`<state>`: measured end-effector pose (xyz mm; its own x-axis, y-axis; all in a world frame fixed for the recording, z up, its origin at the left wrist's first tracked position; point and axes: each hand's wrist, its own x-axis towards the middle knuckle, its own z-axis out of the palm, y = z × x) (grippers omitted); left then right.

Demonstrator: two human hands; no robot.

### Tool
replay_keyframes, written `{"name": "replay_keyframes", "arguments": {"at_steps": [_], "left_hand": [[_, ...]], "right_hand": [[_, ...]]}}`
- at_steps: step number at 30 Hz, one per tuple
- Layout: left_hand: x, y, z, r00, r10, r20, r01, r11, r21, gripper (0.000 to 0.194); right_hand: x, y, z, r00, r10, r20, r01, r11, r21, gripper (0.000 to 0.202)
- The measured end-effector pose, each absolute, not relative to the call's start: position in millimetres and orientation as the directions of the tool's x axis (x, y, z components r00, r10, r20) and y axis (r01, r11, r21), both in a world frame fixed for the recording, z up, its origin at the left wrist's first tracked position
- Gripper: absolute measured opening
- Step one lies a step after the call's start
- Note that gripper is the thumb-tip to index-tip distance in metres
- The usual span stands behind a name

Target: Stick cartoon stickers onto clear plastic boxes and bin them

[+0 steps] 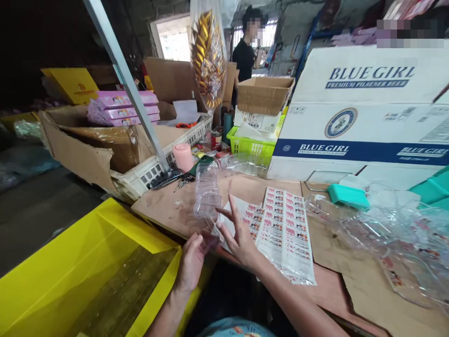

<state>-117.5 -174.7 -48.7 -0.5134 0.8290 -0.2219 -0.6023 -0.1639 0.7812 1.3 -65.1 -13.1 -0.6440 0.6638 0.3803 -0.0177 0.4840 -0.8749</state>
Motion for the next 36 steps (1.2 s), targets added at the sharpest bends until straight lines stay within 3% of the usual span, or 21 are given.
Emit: {"name": "replay_keyframes", "arguments": {"at_steps": [4,6,9,11,13,16,19,21,26,36], "left_hand": [[-124.0,-175.3,-40.5,-0.389,0.788,-0.476,-0.824,-0.068,0.562,0.008],[-122.7,-178.8,-37.2,-0.294,0.817,-0.495,-0.876,-0.023,0.482,0.011],[-109.0,-176.1,-33.6,-0.162,0.874,-0.459,-0.904,0.055,0.424,0.011],[-94.5,-165.9,-28.8,-0.115,0.911,-0.395,-0.886,0.086,0.456,0.012],[-79.2,-151.2,-21.2,-0.106,0.944,-0.314,-0.847,0.08,0.526,0.023],[-58.8,-129.0,-10.0,-0.107,0.972,-0.21,-0.791,0.044,0.61,0.032],[-41.4,-115.2,-5.2,-0.07,0.986,-0.152,-0.761,0.046,0.647,0.03],[-31.5,-111.3,-5.2,-0.057,0.986,-0.157,-0.749,0.062,0.66,0.03],[-16.2,-108.3,-9.4,-0.078,0.973,-0.219,-0.712,0.1,0.695,0.034],[-6.4,-102.5,-8.0,-0.058,0.967,-0.246,-0.658,0.148,0.738,0.022]], "right_hand": [[-16.9,-50.6,-14.5,-0.732,0.554,0.398,0.009,0.591,-0.806,0.076],[-21.7,-42.3,-12.9,-0.733,0.547,0.405,0.008,0.602,-0.798,0.073],[-6.8,-35.0,-2.8,-0.612,0.641,0.463,-0.033,0.564,-0.825,0.065],[20.4,-35.7,10.1,-0.472,0.73,0.494,-0.077,0.524,-0.848,0.057],[57.0,-41.2,26.1,-0.395,0.812,0.43,-0.132,0.413,-0.901,0.05],[111.8,-56.9,46.4,-0.517,0.835,0.189,-0.243,0.069,-0.968,0.044],[148.4,-76.1,51.7,-0.673,0.74,-0.022,-0.269,-0.273,-0.924,0.044],[160.9,-87.0,46.7,-0.708,0.699,-0.1,-0.279,-0.408,-0.869,0.045],[169.7,-98.5,28.4,-0.728,0.664,-0.172,-0.297,-0.531,-0.794,0.05],[174.3,-93.8,13.6,-0.733,0.646,-0.215,-0.315,-0.601,-0.735,0.056]]}}
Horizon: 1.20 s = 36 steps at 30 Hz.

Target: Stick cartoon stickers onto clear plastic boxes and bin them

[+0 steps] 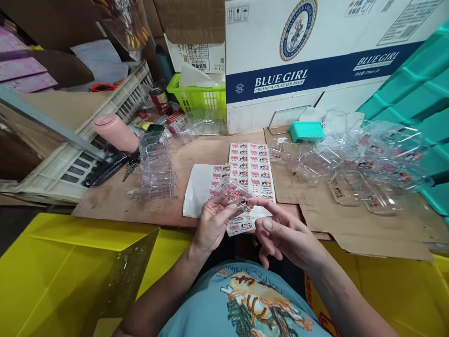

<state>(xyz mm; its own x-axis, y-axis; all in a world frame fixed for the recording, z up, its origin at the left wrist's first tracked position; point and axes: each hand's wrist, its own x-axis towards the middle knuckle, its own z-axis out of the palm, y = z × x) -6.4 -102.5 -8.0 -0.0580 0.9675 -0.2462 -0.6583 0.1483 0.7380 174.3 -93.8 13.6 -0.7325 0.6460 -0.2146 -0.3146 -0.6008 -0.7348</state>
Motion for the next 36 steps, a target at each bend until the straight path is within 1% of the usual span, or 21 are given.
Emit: {"name": "replay_keyframes", "arguments": {"at_steps": [6,12,20,24,28,34,36], "left_hand": [[-6.9,-101.7,-9.9,-0.038,0.972,-0.233,-0.634,0.157,0.757,0.023],[-8.2,-101.0,-9.2,-0.023,0.971,-0.236,-0.625,0.171,0.762,0.032],[-9.4,-101.7,-13.0,-0.053,0.968,-0.244,-0.614,0.161,0.773,0.027],[-10.9,-102.3,-14.5,-0.043,0.973,-0.227,-0.614,0.154,0.774,0.027],[-11.0,-103.0,-13.5,-0.05,0.975,-0.218,-0.602,0.145,0.785,0.023],[-12.4,-105.0,-14.9,-0.058,0.974,-0.22,-0.591,0.144,0.794,0.03],[-13.4,-105.3,-15.2,-0.045,0.975,-0.217,-0.594,0.149,0.791,0.029]], "right_hand": [[173.8,-89.1,12.3,-0.733,0.63,-0.256,-0.285,-0.626,-0.726,0.058],[172.6,-86.3,9.2,-0.735,0.624,-0.265,-0.271,-0.628,-0.729,0.061],[170.7,-84.6,8.8,-0.718,0.63,-0.297,-0.261,-0.639,-0.724,0.059],[170.2,-84.1,9.8,-0.715,0.629,-0.305,-0.242,-0.632,-0.736,0.06],[169.2,-85.2,11.6,-0.697,0.645,-0.313,-0.218,-0.607,-0.765,0.062],[165.6,-88.3,13.4,-0.661,0.679,-0.319,-0.184,-0.56,-0.808,0.058],[164.2,-88.8,13.0,-0.654,0.687,-0.317,-0.175,-0.545,-0.82,0.058]]}}
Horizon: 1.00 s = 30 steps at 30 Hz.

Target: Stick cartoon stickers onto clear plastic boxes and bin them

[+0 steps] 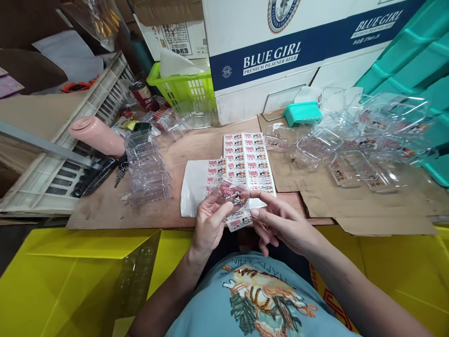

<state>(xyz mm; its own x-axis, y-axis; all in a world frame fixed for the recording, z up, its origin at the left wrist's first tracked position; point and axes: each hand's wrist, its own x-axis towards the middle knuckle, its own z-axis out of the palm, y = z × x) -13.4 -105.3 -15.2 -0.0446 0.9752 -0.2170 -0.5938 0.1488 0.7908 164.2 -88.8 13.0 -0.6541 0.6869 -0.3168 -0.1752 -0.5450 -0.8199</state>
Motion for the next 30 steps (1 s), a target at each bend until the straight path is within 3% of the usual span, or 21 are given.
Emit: {"name": "replay_keyframes", "arguments": {"at_steps": [5,10,12,14,16,18,20,22,24,26,28,30], "left_hand": [[-10.7,-102.6,-16.3,-0.152,0.957,-0.247,-0.624,0.101,0.775,0.016],[-1.9,-102.2,-19.1,-0.3,0.937,-0.18,-0.52,-0.002,0.854,0.015],[0.5,-102.0,-19.0,-0.345,0.927,-0.146,-0.459,-0.031,0.888,0.017],[1.6,-100.6,-17.9,-0.379,0.921,-0.094,-0.413,-0.077,0.908,0.021],[1.9,-98.5,-16.1,-0.401,0.915,-0.041,-0.379,-0.125,0.917,0.024],[1.9,-96.4,-13.6,-0.402,0.915,-0.018,-0.366,-0.142,0.92,0.025],[1.8,-94.2,-10.1,-0.373,0.926,-0.06,-0.401,-0.103,0.91,0.023],[2.1,-91.0,-5.1,-0.343,0.931,-0.126,-0.494,-0.064,0.867,0.02],[3.9,-87.4,1.0,-0.319,0.932,-0.17,-0.579,-0.049,0.814,0.016],[7.4,-84.9,6.3,-0.257,0.95,-0.175,-0.606,-0.017,0.795,0.016],[8.5,-83.0,7.9,-0.128,0.981,-0.145,-0.546,0.052,0.836,0.02],[-0.9,-77.8,3.1,-0.018,0.997,-0.07,-0.375,0.058,0.925,0.033]], "right_hand": [[159.9,-88.8,12.2,-0.643,0.695,-0.32,-0.157,-0.529,-0.834,0.056],[154.0,-90.6,14.4,-0.596,0.738,-0.316,-0.105,-0.462,-0.881,0.055],[152.3,-92.4,11.6,-0.535,0.79,-0.298,0.017,-0.343,-0.939,0.053],[151.2,-94.1,5.5,-0.395,0.898,-0.194,0.253,-0.097,-0.963,0.051],[150.0,-95.1,-1.4,-0.249,0.967,0.048,0.526,0.177,-0.832,0.051],[148.1,-95.5,-5.9,-0.24,0.921,0.306,0.676,0.385,-0.628,0.056],[146.0,-95.5,-7.5,-0.377,0.814,0.442,0.674,0.568,-0.473,0.065],[145.0,-94.6,-7.8,-0.499,0.727,0.472,0.625,0.679,-0.386,0.077],[145.8,-91.9,-7.4,-0.489,0.744,0.456,0.604,0.666,-0.439,0.08],[149.5,-86.6,-4.9,-0.39,0.814,0.431,0.534,0.581,-0.614,0.077],[159.3,-76.1,1.4,-0.293,0.855,0.428,0.396,0.516,-0.759,0.073],[182.0,-56.7,11.8,-0.187,0.848,0.496,0.368,0.529,-0.765,0.065]]}}
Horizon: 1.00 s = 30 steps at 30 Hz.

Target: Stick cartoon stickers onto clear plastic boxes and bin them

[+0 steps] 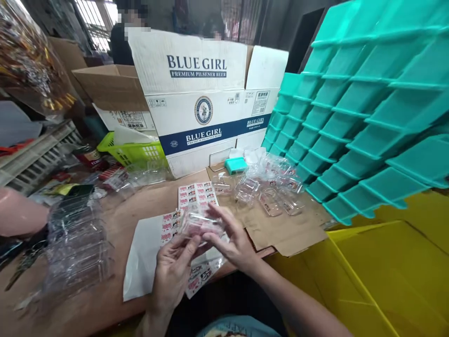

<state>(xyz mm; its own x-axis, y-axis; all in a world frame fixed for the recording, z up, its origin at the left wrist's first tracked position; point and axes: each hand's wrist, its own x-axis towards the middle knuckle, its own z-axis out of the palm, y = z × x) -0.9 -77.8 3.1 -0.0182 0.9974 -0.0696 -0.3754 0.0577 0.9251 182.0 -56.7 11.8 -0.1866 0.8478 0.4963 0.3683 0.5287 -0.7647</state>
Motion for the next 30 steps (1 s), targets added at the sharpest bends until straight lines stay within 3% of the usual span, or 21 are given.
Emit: {"name": "replay_keyframes", "arguments": {"at_steps": [3,4,6,10,12,15,17,19,21,24,26,30], "left_hand": [[-43.2,-54.4,-16.3,-0.085,0.991,0.107,0.161,-0.092,0.983,0.07],[-61.8,-42.6,-24.7,-0.12,0.979,0.165,0.39,-0.106,0.915,0.078],[-95.6,-17.8,-40.3,-0.08,0.976,0.201,0.688,-0.091,0.72,0.086],[-122.4,9.4,-50.8,0.011,1.0,0.018,0.919,-0.017,0.394,0.082],[-118.6,10.1,-44.2,0.021,1.0,0.002,0.933,-0.02,0.359,0.063],[-110.1,4.5,-26.6,0.009,0.997,0.08,0.905,-0.043,0.424,0.029],[-107.1,-2.7,-11.3,-0.008,0.987,0.163,0.834,-0.083,0.546,0.023],[-105.7,-12.3,5.9,-0.005,0.983,0.184,0.656,-0.136,0.742,0.026],[-105.0,-22.8,21.9,0.012,0.991,0.131,0.388,-0.126,0.913,0.029],[-102.7,-36.4,33.7,-0.03,0.999,0.03,0.003,-0.03,1.0,0.03],[-98.0,-42.5,29.8,-0.103,0.994,-0.023,-0.184,0.003,0.983,0.029],[-78.2,-48.1,4.3,-0.151,0.982,-0.114,-0.388,0.048,0.921,0.028]], "right_hand": [[247.3,-9.4,31.2,0.085,0.719,0.69,0.673,0.469,-0.572,0.056],[274.7,8.5,37.3,0.166,0.653,0.739,0.777,0.375,-0.506,0.056],[326.8,41.1,46.8,0.201,0.639,0.742,0.811,0.316,-0.492,0.059],[369.5,73.2,49.6,0.15,0.675,0.723,0.816,0.329,-0.476,0.058],[349.0,71.3,45.3,0.073,0.676,0.733,0.811,0.387,-0.438,0.056],[280.7,54.2,38.6,-0.118,0.706,0.698,0.722,0.544,-0.428,0.053],[224.4,41.6,34.7,-0.269,0.744,0.611,0.59,0.629,-0.506,0.055],[172.2,34.8,31.0,-0.366,0.769,0.524,0.463,0.639,-0.614,0.066],[134.2,35.5,27.6,-0.447,0.805,0.391,0.285,0.542,-0.79,0.066],[112.4,42.7,24.9,-0.577,0.796,0.182,0.083,0.28,-0.957,0.033],[114.7,44.5,24.9,-0.596,0.789,0.15,0.142,0.288,-0.947,0.028],[118.3,28.6,23.8,-0.397,0.791,0.464,0.399,0.605,-0.689,0.015]]}}
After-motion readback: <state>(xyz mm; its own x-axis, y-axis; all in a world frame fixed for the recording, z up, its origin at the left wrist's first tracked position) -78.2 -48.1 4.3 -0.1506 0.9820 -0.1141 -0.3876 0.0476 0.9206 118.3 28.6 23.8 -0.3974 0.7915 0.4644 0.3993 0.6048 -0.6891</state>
